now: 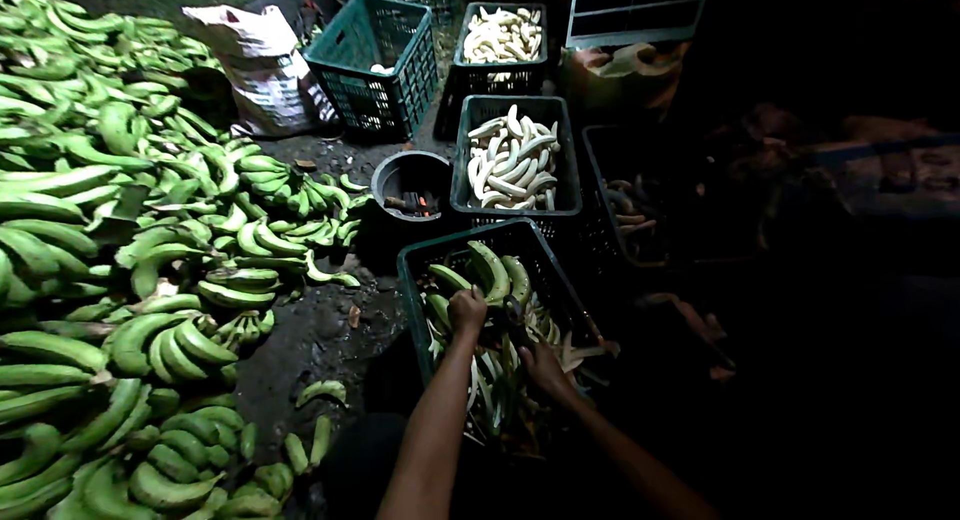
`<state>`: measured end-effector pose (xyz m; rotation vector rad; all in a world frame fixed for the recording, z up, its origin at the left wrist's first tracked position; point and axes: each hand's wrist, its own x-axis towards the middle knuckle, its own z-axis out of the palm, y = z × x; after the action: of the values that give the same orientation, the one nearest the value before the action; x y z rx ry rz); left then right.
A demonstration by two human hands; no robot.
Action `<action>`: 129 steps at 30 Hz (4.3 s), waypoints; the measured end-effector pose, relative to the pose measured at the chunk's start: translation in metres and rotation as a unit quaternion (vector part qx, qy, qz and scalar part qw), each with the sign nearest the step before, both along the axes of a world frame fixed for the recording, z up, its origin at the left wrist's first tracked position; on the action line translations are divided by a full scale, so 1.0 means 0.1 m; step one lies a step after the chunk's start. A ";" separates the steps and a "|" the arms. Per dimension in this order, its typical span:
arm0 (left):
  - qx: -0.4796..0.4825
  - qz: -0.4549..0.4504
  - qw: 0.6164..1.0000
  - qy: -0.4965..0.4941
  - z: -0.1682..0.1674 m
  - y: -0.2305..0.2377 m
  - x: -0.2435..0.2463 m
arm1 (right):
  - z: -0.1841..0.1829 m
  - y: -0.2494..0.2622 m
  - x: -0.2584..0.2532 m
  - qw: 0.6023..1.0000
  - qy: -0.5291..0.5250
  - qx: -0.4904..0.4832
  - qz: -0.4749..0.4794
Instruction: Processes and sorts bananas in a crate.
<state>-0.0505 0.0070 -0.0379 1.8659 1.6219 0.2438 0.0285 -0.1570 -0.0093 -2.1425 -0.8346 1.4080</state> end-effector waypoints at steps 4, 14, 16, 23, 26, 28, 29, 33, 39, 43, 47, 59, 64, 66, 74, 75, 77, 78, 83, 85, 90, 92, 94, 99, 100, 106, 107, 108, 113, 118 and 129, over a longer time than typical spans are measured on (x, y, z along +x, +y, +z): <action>0.007 -0.001 1.000 -0.009 -0.01 0.00 0.00 | -0.01 0.06 -0.02 1.000 0.003 -0.013 0.020; -0.050 0.076 0.996 -0.003 0.16 0.10 0.07 | 0.16 0.16 -0.09 1.000 0.004 -0.007 -0.016; -0.065 0.095 0.993 -0.011 0.17 0.13 0.08 | 0.18 0.09 -0.09 1.000 0.006 -0.008 -0.022; -0.065 0.104 0.992 -0.026 0.12 0.10 0.07 | 0.26 0.10 -0.10 0.999 -0.015 -0.031 -0.009; -0.065 0.110 0.991 -0.031 0.11 0.08 0.07 | 0.24 0.09 -0.10 0.999 -0.009 -0.029 -0.016; -0.061 0.109 0.992 -0.032 0.10 0.09 0.07 | 0.22 0.09 -0.10 1.000 -0.010 -0.021 -0.019; -0.061 0.106 0.992 -0.031 0.10 0.09 0.07 | 0.23 0.09 -0.10 1.000 -0.011 -0.019 -0.016; -0.054 0.092 0.994 -0.033 0.04 0.09 0.07 | 0.19 0.08 -0.12 0.999 -0.011 -0.033 -0.004; -0.070 0.107 0.991 -0.041 0.01 0.11 0.09 | 0.03 0.26 -0.15 0.999 0.013 -0.048 0.020; -0.083 0.140 0.986 -0.033 -0.01 0.15 0.07 | 0.14 0.24 -0.12 0.999 0.016 -0.048 0.019; -0.091 0.199 0.970 -0.101 0.03 0.19 -0.01 | 0.44 0.03 -0.12 1.000 -0.008 -0.006 -0.014; -0.094 0.246 0.958 -0.112 0.04 0.14 -0.01 | 0.37 0.01 -0.31 0.998 0.028 -0.055 -0.014; -0.107 0.275 0.945 -0.141 0.06 0.11 0.00 | 0.28 0.12 -0.26 0.997 0.053 -0.055 0.003; -0.108 0.280 0.943 -0.144 0.02 0.12 0.00 | 0.21 0.22 -0.26 0.997 0.052 -0.063 0.004; -0.118 0.258 0.949 -0.138 0.00 0.07 -0.01 | 0.22 0.22 -0.27 0.997 0.037 -0.070 0.018; -0.117 0.259 0.948 -0.141 -0.03 0.07 -0.01 | 0.21 0.20 -0.26 0.996 0.036 -0.073 0.022; -0.115 0.267 0.945 -0.153 -0.07 0.06 -0.02 | 0.21 0.10 -0.27 0.996 0.053 -0.073 0.029; -0.113 0.273 0.941 -0.166 -0.07 0.10 -0.03 | 0.21 0.06 -0.29 0.995 0.068 -0.070 0.033; -0.112 0.295 0.929 -0.194 -0.02 0.10 -0.11 | 0.25 -0.08 -0.34 0.995 0.091 -0.036 -0.022; -0.120 0.309 0.919 -0.214 0.03 0.12 -0.14 | 0.30 -0.14 -0.33 0.996 0.073 -0.005 -0.045; -0.126 0.335 0.898 -0.255 0.01 0.13 -0.21 | 0.25 -0.15 -0.48 0.998 0.064 -0.019 -0.021; -0.130 0.336 0.896 -0.261 -0.03 0.15 -0.24 | 0.23 -0.12 -0.53 0.998 0.062 -0.015 -0.010; -0.127 0.353 0.891 -0.254 -0.06 0.19 -0.24 | 0.19 -0.09 -0.55 0.998 0.056 -0.009 -0.005; -0.152 0.380 0.872 -0.269 -0.06 0.20 -0.23 | 0.00 0.03 -0.63 0.997 0.073 -0.012 -0.025; -0.155 0.383 0.868 -0.277 -0.07 0.20 -0.24 | -0.05 0.08 -0.65 0.997 0.075 -0.003 -0.029; -0.157 0.409 0.819 -0.372 0.03 0.23 -0.28 | -0.15 0.28 -0.73 0.998 0.052 0.036 -0.015; -0.161 0.404 0.822 -0.368 0.05 0.24 -0.29 | -0.14 0.21 -0.75 0.997 0.062 0.042 -0.022; -0.169 0.395 0.830 -0.357 0.08 0.24 -0.32 | -0.10 0.11 -0.76 0.996 0.076 0.040 -0.033; -0.160 0.396 0.828 -0.363 0.28 0.13 -0.22 | -0.07 -0.33 -0.48 0.988 0.119 0.064 -0.079; -0.054 0.437 0.851 -0.285 0.10 -0.05 0.18 | 0.10 -0.47 -0.15 0.983 0.104 0.144 -0.041; 0.128 0.196 0.932 -0.277 0.44 -0.19 -0.38 | 0.65 -0.53 -0.07 0.985 -0.014 0.143 0.100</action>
<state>-0.0882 -0.0118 0.0058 1.4345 1.5814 1.0967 0.0215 -0.2096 0.0561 -1.9058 -1.2117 1.2643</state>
